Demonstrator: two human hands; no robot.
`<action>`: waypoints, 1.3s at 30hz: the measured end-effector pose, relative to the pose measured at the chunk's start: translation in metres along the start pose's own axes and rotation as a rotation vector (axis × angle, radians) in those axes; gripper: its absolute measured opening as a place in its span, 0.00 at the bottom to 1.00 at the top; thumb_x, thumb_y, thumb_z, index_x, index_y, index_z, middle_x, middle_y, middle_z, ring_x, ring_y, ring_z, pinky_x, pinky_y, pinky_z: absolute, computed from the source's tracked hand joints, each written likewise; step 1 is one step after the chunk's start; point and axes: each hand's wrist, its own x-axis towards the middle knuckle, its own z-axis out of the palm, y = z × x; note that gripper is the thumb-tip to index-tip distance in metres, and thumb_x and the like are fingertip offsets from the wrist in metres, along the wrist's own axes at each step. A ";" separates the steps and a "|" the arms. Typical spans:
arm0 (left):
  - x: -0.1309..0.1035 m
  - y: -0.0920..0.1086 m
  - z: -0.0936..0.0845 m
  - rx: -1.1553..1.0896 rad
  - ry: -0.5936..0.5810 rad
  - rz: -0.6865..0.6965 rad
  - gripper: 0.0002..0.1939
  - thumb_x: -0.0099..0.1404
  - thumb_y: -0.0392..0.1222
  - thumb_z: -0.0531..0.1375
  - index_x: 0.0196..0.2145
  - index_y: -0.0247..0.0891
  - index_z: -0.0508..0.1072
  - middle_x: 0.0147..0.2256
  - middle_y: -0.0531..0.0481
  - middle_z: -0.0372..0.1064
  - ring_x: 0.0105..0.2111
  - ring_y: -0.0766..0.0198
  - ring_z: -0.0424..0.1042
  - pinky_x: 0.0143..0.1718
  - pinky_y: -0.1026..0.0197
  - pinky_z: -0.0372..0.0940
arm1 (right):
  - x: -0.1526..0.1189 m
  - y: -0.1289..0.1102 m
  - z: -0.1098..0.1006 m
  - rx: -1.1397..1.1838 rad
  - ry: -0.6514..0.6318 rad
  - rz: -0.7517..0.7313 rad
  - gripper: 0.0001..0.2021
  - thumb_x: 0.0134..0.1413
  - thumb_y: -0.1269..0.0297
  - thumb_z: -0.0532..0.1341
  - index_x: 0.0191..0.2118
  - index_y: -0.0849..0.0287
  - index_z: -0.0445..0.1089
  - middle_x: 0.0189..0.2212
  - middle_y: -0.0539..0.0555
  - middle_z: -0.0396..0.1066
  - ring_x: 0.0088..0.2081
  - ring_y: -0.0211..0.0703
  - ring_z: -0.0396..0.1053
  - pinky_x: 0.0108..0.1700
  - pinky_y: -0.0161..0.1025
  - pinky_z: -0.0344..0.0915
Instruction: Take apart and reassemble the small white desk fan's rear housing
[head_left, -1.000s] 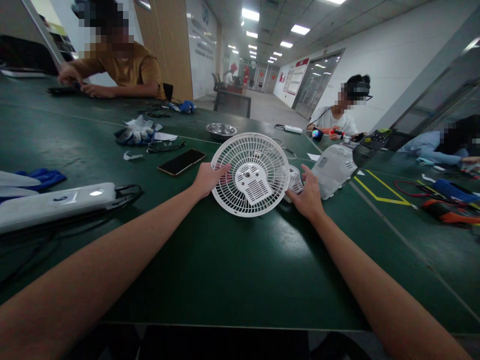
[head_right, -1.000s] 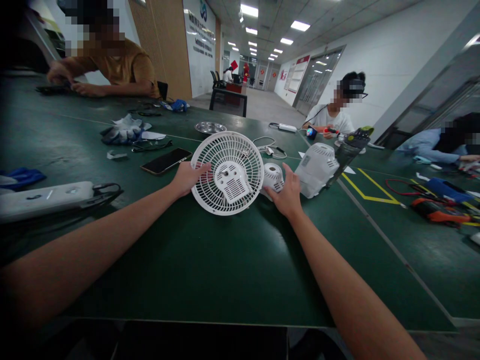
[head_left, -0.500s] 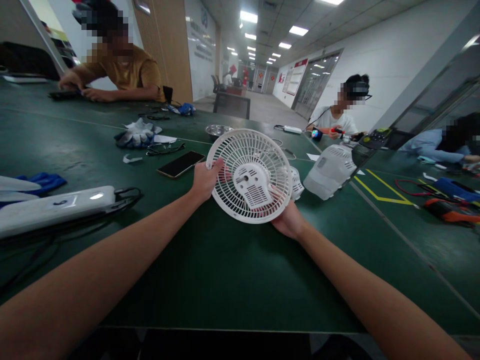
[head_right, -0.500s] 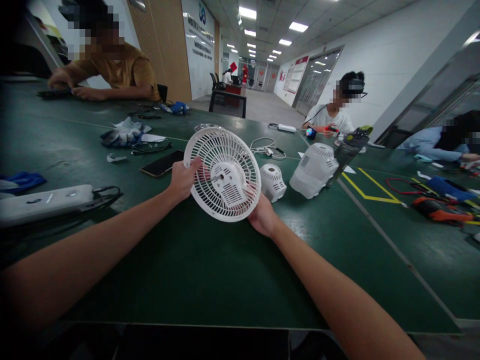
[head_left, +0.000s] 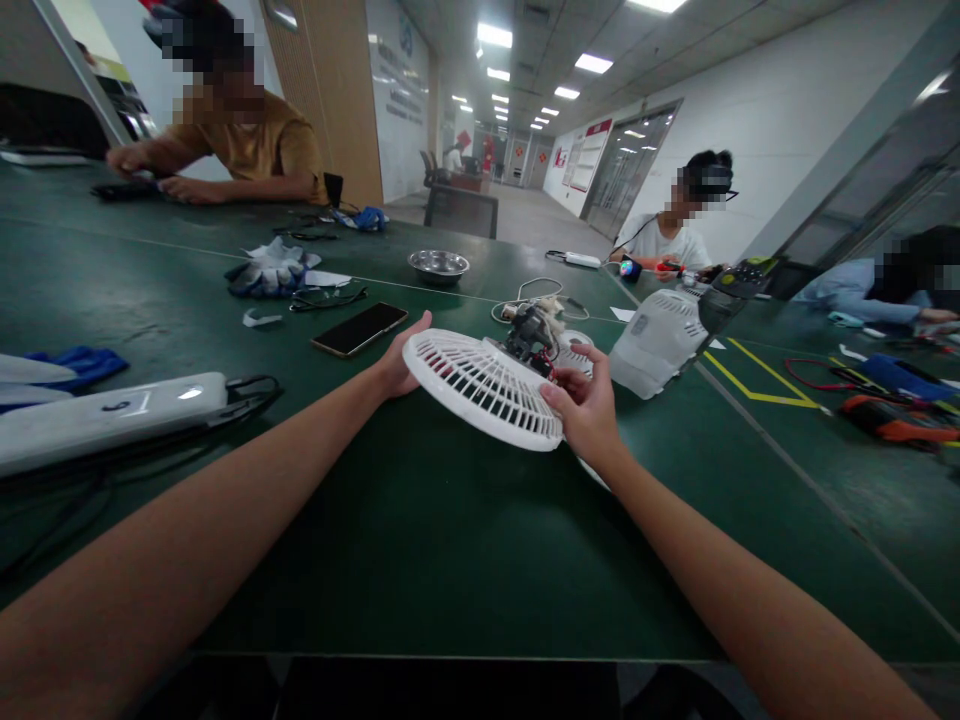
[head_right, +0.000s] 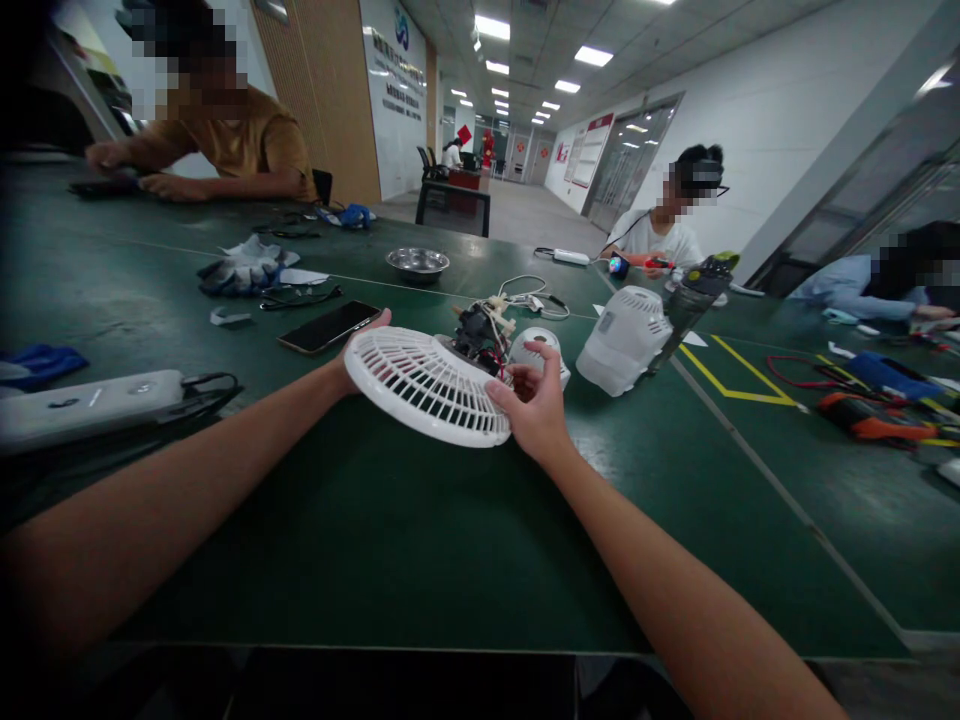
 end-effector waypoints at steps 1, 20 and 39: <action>-0.002 0.002 -0.001 -0.015 -0.012 -0.049 0.29 0.75 0.63 0.52 0.45 0.33 0.79 0.36 0.36 0.82 0.41 0.46 0.83 0.45 0.49 0.77 | -0.001 0.002 0.001 -0.017 -0.019 -0.030 0.40 0.45 0.48 0.76 0.59 0.46 0.56 0.42 0.51 0.73 0.40 0.46 0.75 0.44 0.47 0.74; -0.003 0.001 0.007 0.002 -0.009 -0.151 0.08 0.71 0.32 0.61 0.41 0.29 0.81 0.39 0.34 0.82 0.33 0.56 0.83 0.40 0.56 0.79 | 0.010 0.004 -0.021 -0.445 -0.148 -0.266 0.26 0.56 0.47 0.69 0.55 0.49 0.64 0.48 0.56 0.73 0.45 0.52 0.73 0.49 0.53 0.74; -0.003 0.001 0.009 0.043 0.037 -0.181 0.08 0.72 0.35 0.63 0.37 0.31 0.82 0.36 0.35 0.83 0.31 0.57 0.83 0.36 0.58 0.79 | 0.046 0.040 -0.055 -0.269 0.219 0.094 0.40 0.50 0.37 0.68 0.63 0.55 0.61 0.43 0.57 0.77 0.38 0.54 0.77 0.41 0.55 0.77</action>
